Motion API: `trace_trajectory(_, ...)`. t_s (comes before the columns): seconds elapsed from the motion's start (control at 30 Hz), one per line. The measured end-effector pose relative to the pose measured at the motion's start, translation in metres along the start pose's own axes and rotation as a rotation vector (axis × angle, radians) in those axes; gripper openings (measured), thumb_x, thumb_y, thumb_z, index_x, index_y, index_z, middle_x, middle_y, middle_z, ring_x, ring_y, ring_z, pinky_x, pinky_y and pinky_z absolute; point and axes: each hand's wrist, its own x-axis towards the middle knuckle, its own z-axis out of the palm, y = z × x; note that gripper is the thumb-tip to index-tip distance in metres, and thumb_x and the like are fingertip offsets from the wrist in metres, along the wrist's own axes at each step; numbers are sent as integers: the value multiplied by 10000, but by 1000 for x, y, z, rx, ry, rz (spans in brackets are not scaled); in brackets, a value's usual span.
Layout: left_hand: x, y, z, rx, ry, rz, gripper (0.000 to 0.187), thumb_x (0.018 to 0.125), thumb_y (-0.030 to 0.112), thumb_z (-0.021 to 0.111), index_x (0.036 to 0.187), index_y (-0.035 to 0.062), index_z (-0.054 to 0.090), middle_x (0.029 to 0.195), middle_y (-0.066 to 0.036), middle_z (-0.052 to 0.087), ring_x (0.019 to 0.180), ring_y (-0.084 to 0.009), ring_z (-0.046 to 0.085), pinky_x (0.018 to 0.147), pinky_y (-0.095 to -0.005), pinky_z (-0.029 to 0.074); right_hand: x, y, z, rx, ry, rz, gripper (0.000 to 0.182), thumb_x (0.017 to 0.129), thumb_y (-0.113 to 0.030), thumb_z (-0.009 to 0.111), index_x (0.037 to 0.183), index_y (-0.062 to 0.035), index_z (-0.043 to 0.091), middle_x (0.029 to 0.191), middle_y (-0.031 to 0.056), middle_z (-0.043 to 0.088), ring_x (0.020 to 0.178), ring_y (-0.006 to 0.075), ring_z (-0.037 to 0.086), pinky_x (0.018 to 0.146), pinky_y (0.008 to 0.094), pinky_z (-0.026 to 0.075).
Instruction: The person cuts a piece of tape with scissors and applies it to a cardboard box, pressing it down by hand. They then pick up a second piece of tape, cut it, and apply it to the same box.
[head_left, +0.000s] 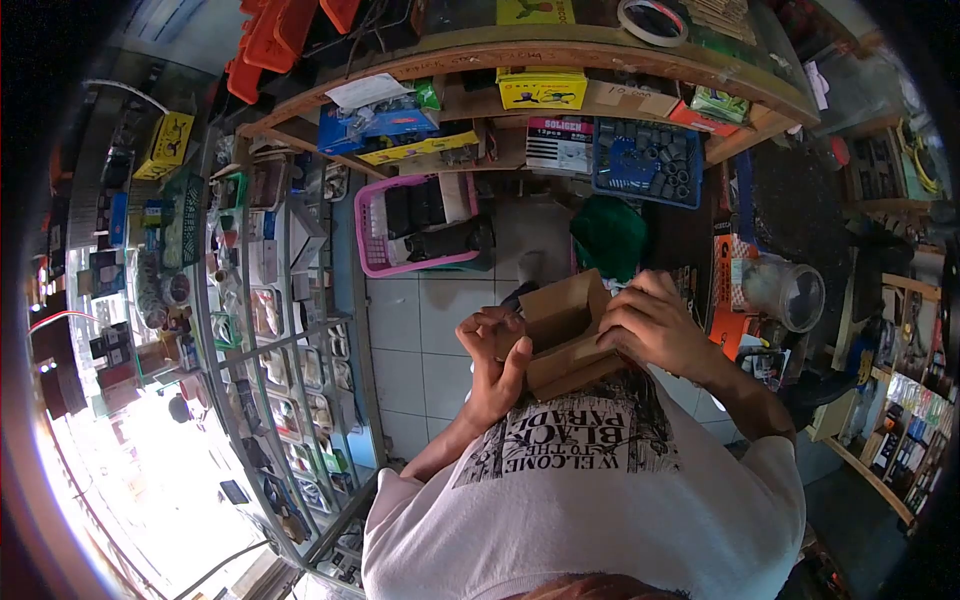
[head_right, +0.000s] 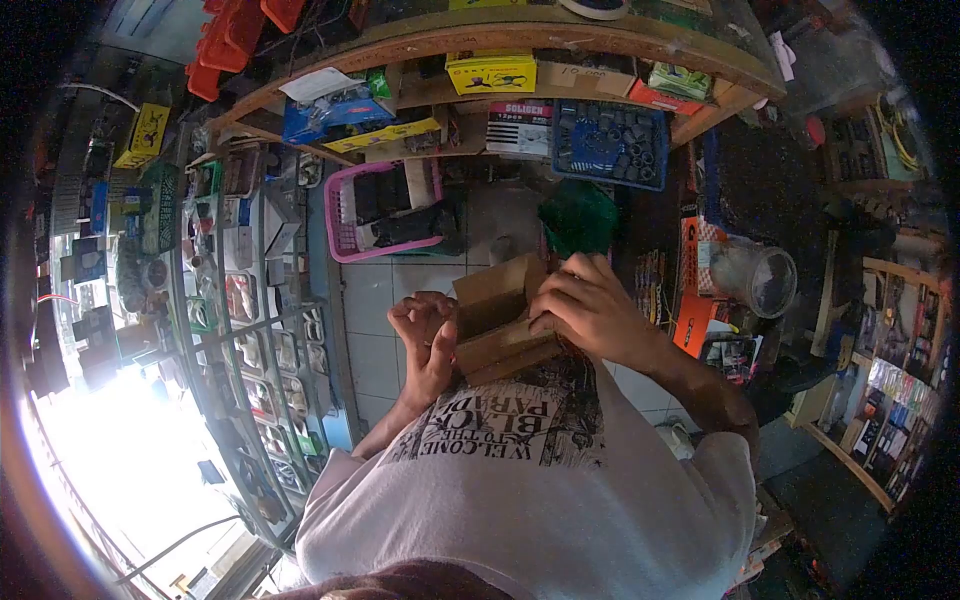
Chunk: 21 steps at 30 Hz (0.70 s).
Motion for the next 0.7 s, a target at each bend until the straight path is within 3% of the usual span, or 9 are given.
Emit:
trace_trajectory(0.27, 1, -3, -3, 38, -39, 55, 440, 999, 121, 619, 1239, 87, 251, 1190, -130, 421, 1096, -203, 435, 1028, -405, 363, -9, 4, 12, -48, -74, -15, 264, 797, -103, 788, 1020, -140, 651, 1039, 2, 572, 1048, 235, 481, 913, 434, 368)
trace_trajectory(0.37, 0, -7, -3, 0, -30, 68, 437, 1000, 123, 618, 1236, 88, 252, 1187, -131, 421, 1092, -206, 434, 1027, -406, 360, -5, 3, 2, -25, -79, -52, 261, 802, -124, 793, 1022, -139, 654, 1027, 3, 562, 1046, 232, 479, 910, 430, 365)
trace_trajectory(0.47, 2, -1, -2, 28, -40, 60, 430, 1001, 120, 614, 1235, 87, 255, 1179, -129, 424, 1085, -209, 434, 1023, -407, 358, -4, 3, 4, -50, -45, -50, 196, 819, -277, 796, 908, -144, 682, 1016, -29, 638, 1017, 213, 514, 893, 404, 378)
trace_trajectory(0.57, 1, 0, -4, 66, -51, 70, 427, 1000, 118, 614, 1232, 84, 257, 1169, -128, 429, 1081, -210, 434, 1020, -408, 358, -4, 3, 3, -75, -67, -16, 202, 811, -285, 799, 912, -147, 692, 985, -33, 643, 1028, 206, 513, 905, 401, 381)
trace_trajectory(0.7, 4, 2, -4, 124, -75, 123, 429, 1001, 128, 617, 1231, 79, 259, 1164, -128, 435, 1081, -211, 436, 1017, -407, 361, 11, 3, -17, 92, -101, 0, 177, 896, -227, 751, 1031, -128, 695, 964, -3, 643, 991, 219, 534, 898, 407, 401)
